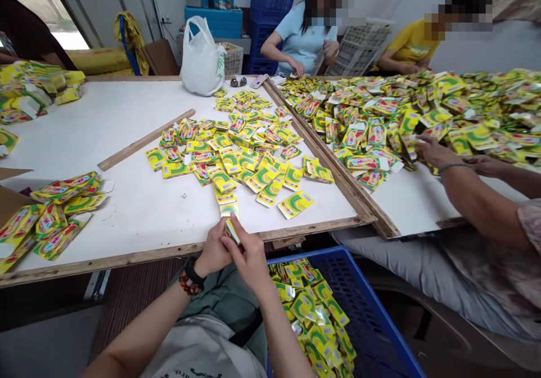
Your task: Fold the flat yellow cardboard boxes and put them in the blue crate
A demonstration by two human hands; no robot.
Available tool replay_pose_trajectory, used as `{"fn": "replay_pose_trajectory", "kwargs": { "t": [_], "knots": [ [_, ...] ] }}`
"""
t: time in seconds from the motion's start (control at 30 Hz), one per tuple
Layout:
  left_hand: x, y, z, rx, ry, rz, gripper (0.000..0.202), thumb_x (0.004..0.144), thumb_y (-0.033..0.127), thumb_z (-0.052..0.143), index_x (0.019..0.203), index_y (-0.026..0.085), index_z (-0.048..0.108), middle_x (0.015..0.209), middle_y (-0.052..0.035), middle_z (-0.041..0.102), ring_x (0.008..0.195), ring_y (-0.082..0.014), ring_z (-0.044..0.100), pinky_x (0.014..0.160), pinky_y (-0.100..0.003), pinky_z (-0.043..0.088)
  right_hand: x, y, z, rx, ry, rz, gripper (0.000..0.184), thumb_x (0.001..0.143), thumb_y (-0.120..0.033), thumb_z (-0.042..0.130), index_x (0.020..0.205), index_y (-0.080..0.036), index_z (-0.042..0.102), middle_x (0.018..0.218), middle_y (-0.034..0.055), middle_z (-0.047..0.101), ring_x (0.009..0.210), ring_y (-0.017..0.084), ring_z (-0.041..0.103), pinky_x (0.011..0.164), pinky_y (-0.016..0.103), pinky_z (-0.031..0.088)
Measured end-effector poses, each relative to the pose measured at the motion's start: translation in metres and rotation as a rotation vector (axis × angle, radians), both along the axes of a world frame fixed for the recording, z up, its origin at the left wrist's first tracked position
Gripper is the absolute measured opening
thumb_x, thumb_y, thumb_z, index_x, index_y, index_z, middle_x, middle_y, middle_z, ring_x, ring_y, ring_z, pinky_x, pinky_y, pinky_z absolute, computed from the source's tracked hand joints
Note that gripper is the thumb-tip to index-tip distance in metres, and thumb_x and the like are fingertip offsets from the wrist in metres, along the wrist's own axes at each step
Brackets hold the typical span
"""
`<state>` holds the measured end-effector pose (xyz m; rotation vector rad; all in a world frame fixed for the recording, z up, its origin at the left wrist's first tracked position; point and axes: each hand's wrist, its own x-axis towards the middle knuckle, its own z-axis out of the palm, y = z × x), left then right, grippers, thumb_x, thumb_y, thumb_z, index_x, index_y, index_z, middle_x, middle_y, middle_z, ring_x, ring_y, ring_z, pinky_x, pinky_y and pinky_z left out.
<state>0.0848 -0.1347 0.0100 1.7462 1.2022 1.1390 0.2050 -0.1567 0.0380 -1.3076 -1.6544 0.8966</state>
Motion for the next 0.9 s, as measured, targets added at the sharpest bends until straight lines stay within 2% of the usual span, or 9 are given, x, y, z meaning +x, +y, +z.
{"fn": "replay_pose_trajectory", "kwargs": {
  "t": [0.13,0.27,0.33,0.47,0.53,0.67,0.77,0.83,0.9],
  "knots": [
    [-0.001,-0.002,0.004,-0.066,0.008,-0.024,0.036,0.062,0.03,0.064,0.088,0.019,0.042,0.076,0.0002,0.052,0.066,-0.0145,0.046,0.06,-0.026,0.036,0.006,0.003,0.006,-0.22,0.244,0.055,0.049,0.087,-0.043,0.055,0.13,-0.019,0.057,0.108,0.004,0.07,0.088,0.018,0.064,0.082,0.03,0.052],
    [0.0,-0.002,0.001,-0.083,0.023,-0.028,0.037,0.061,0.03,0.065,0.087,0.02,0.04,0.077,0.0006,0.051,0.066,-0.0146,0.045,0.06,-0.027,0.036,0.004,0.005,0.008,-0.259,0.289,-0.013,0.046,0.085,-0.041,0.056,0.123,-0.017,0.062,0.108,0.0045,0.071,0.089,0.02,0.066,0.082,0.034,0.052],
    [0.001,-0.001,-0.002,-0.073,0.026,-0.031,0.037,0.061,0.029,0.065,0.087,0.02,0.039,0.077,0.0002,0.052,0.067,-0.0149,0.046,0.06,-0.027,0.037,0.0,0.004,0.01,-0.21,0.198,-0.012,0.043,0.087,-0.039,0.052,0.123,-0.017,0.063,0.108,0.0064,0.071,0.087,0.02,0.067,0.08,0.034,0.053],
    [-0.002,0.003,-0.004,-0.074,-0.016,-0.043,0.024,0.073,0.025,0.055,0.092,0.019,0.04,0.079,-0.0018,0.055,0.068,-0.0161,0.051,0.063,-0.029,0.043,-0.011,-0.003,0.011,0.052,-0.139,-0.034,0.048,0.088,-0.038,0.051,0.131,-0.016,0.057,0.113,0.014,0.068,0.094,0.024,0.066,0.085,0.039,0.052],
    [-0.004,0.003,-0.002,-0.073,-0.026,-0.051,0.026,0.076,0.021,0.052,0.099,0.019,0.043,0.088,-0.0045,0.059,0.077,-0.0181,0.057,0.071,-0.032,0.047,-0.013,-0.006,0.007,0.105,-0.149,-0.059,0.048,0.088,-0.037,0.052,0.13,-0.015,0.058,0.115,0.0155,0.066,0.099,0.025,0.064,0.088,0.04,0.051],
    [-0.008,-0.005,0.006,-0.082,0.035,-0.06,0.063,0.064,0.025,0.073,0.119,0.019,0.043,0.116,-0.0091,0.058,0.103,-0.0244,0.059,0.09,-0.038,0.048,-0.007,-0.006,-0.011,-0.136,0.247,-0.274,0.05,0.084,-0.042,0.058,0.127,-0.017,0.06,0.108,0.0098,0.07,0.089,0.02,0.066,0.082,0.034,0.053],
    [-0.005,-0.015,0.012,-0.084,0.034,-0.057,0.059,0.064,0.031,0.078,0.115,0.02,0.051,0.113,-0.0064,0.062,0.101,-0.023,0.061,0.089,-0.037,0.049,0.0,-0.008,-0.018,-0.286,0.561,-0.388,0.063,0.077,-0.044,0.067,0.133,-0.018,0.054,0.108,0.0057,0.069,0.086,0.018,0.065,0.079,0.032,0.054],
    [-0.001,-0.021,0.015,-0.04,-0.006,-0.053,0.055,0.068,0.029,0.077,0.117,0.02,0.054,0.114,-0.006,0.064,0.102,-0.0214,0.061,0.092,-0.035,0.049,0.008,-0.014,-0.016,-0.29,0.611,-0.408,0.066,0.075,-0.045,0.07,0.133,-0.019,0.053,0.11,0.0047,0.068,0.086,0.017,0.063,0.078,0.03,0.053],
    [0.002,-0.026,0.018,-0.001,-0.02,-0.126,0.063,0.067,0.031,0.08,0.123,0.021,0.053,0.119,-0.0063,0.063,0.107,-0.0214,0.06,0.096,-0.035,0.048,0.024,-0.024,-0.007,-0.31,0.504,-0.402,0.066,0.075,-0.048,0.068,0.132,-0.018,0.054,0.107,0.0055,0.069,0.08,0.016,0.063,0.072,0.028,0.052]
  ]
}}
